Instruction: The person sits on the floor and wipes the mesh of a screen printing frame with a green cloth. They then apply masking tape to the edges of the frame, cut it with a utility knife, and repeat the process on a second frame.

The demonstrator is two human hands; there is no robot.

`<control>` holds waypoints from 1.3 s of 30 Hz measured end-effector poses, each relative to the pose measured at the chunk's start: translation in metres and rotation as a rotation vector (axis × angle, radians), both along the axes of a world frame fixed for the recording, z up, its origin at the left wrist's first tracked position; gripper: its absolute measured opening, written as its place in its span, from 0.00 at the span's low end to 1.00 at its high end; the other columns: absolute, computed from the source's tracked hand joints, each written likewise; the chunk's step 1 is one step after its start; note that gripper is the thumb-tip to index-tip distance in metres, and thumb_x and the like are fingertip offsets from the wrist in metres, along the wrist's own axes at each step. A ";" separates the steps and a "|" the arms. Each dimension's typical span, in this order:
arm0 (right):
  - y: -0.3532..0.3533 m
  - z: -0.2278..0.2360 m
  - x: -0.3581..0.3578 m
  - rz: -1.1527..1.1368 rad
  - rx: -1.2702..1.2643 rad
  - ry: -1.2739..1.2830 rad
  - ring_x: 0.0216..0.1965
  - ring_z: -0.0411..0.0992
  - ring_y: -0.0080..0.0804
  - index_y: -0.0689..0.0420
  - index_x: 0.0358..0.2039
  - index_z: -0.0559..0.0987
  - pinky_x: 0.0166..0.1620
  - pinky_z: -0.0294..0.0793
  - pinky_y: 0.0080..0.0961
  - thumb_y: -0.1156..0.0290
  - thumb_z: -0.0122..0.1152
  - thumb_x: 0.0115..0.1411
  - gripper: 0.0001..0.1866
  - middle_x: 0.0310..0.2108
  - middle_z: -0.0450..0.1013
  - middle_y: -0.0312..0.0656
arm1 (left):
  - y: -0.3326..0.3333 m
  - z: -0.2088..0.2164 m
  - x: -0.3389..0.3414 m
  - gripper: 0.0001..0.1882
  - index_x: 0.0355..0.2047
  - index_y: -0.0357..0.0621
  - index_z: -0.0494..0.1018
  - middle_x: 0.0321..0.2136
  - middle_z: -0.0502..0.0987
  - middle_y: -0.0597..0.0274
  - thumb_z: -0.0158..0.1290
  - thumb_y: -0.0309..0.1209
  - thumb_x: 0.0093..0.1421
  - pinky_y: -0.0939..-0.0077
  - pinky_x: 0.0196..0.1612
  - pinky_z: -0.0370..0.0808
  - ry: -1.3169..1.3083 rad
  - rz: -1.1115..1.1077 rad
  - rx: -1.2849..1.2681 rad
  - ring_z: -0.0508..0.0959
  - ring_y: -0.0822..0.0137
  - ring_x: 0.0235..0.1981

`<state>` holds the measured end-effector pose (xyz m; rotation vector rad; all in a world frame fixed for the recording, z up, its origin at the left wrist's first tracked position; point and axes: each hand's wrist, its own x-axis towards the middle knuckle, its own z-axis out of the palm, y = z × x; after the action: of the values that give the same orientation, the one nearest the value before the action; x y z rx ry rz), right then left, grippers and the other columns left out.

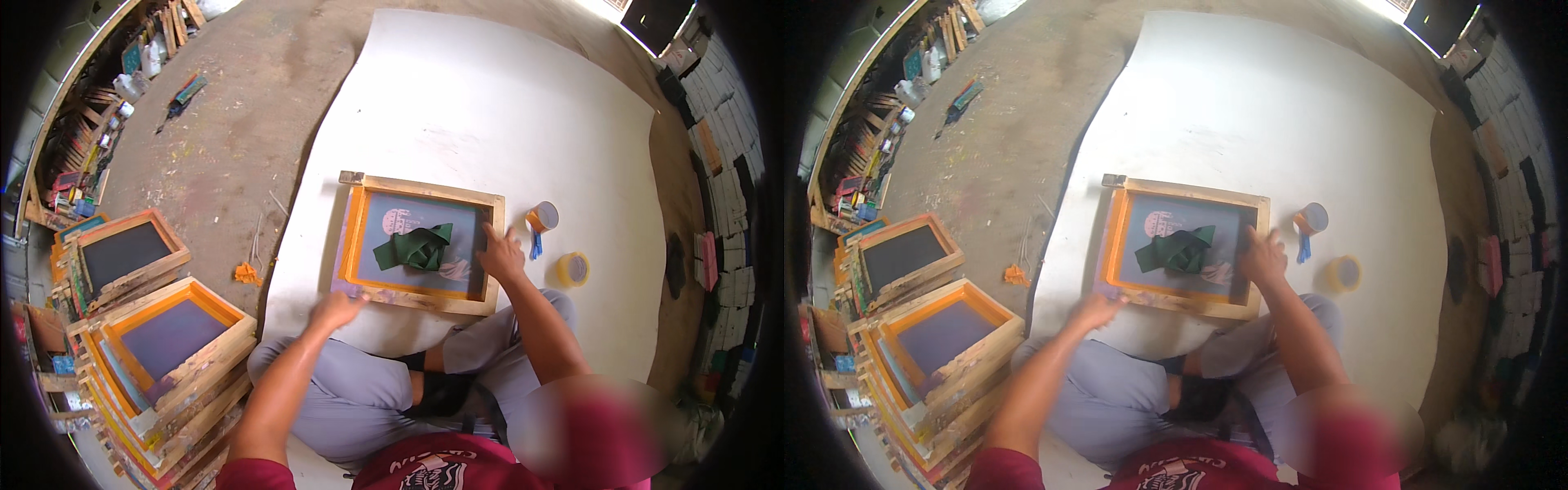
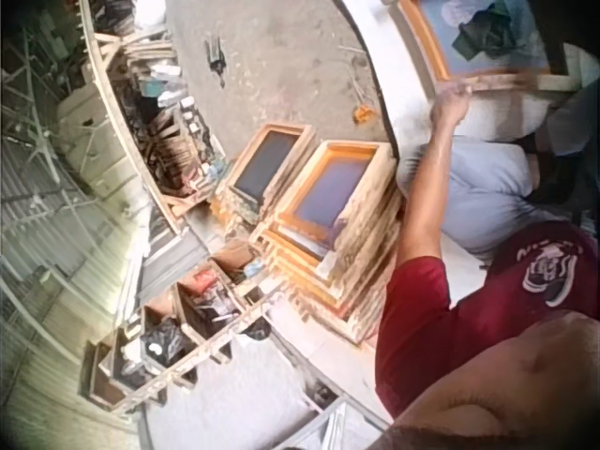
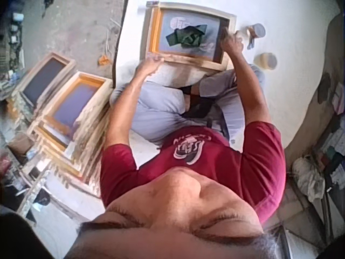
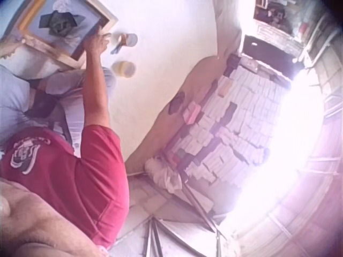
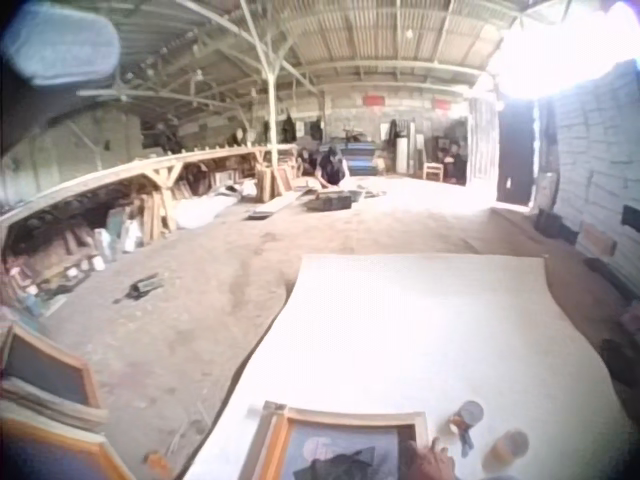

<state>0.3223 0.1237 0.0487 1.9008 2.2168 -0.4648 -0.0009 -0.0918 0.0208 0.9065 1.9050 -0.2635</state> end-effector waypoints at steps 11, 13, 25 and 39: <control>-0.003 -0.050 0.020 -0.086 -0.056 0.439 0.41 0.82 0.58 0.46 0.57 0.76 0.42 0.84 0.48 0.69 0.66 0.55 0.27 0.41 0.81 0.59 | 0.019 -0.030 0.035 0.37 0.65 0.47 0.64 0.50 0.78 0.51 0.58 0.57 0.66 0.62 0.40 0.78 -0.503 0.855 0.411 0.80 0.63 0.37; -0.014 -0.053 0.007 -0.218 -0.095 0.492 0.34 0.84 0.53 0.47 0.55 0.75 0.32 0.86 0.44 0.68 0.67 0.56 0.25 0.39 0.82 0.57 | 0.046 -0.013 0.026 0.39 0.70 0.45 0.61 0.48 0.77 0.57 0.60 0.50 0.66 0.64 0.37 0.77 -0.490 0.919 0.603 0.79 0.68 0.34; -0.119 -0.036 -0.072 0.033 -0.127 0.472 0.46 0.80 0.58 0.53 0.63 0.71 0.49 0.79 0.50 0.53 0.72 0.56 0.38 0.44 0.81 0.59 | -0.001 -0.056 0.021 0.42 0.65 0.32 0.68 0.59 0.74 0.34 0.65 0.49 0.59 0.54 0.66 0.69 0.231 0.528 0.664 0.74 0.42 0.62; -0.098 -0.037 -0.043 0.276 -0.168 0.190 0.43 0.82 0.54 0.58 0.43 0.85 0.46 0.81 0.49 0.44 0.69 0.58 0.28 0.39 0.83 0.54 | -0.010 -0.062 0.001 0.18 0.43 0.42 0.81 0.38 0.83 0.41 0.52 0.43 0.68 0.50 0.46 0.77 0.099 0.609 0.829 0.83 0.41 0.43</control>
<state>0.2797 0.0260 0.0122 1.4937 2.4219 -0.7833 0.0005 -0.1015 -0.0414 0.7642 2.3052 0.9161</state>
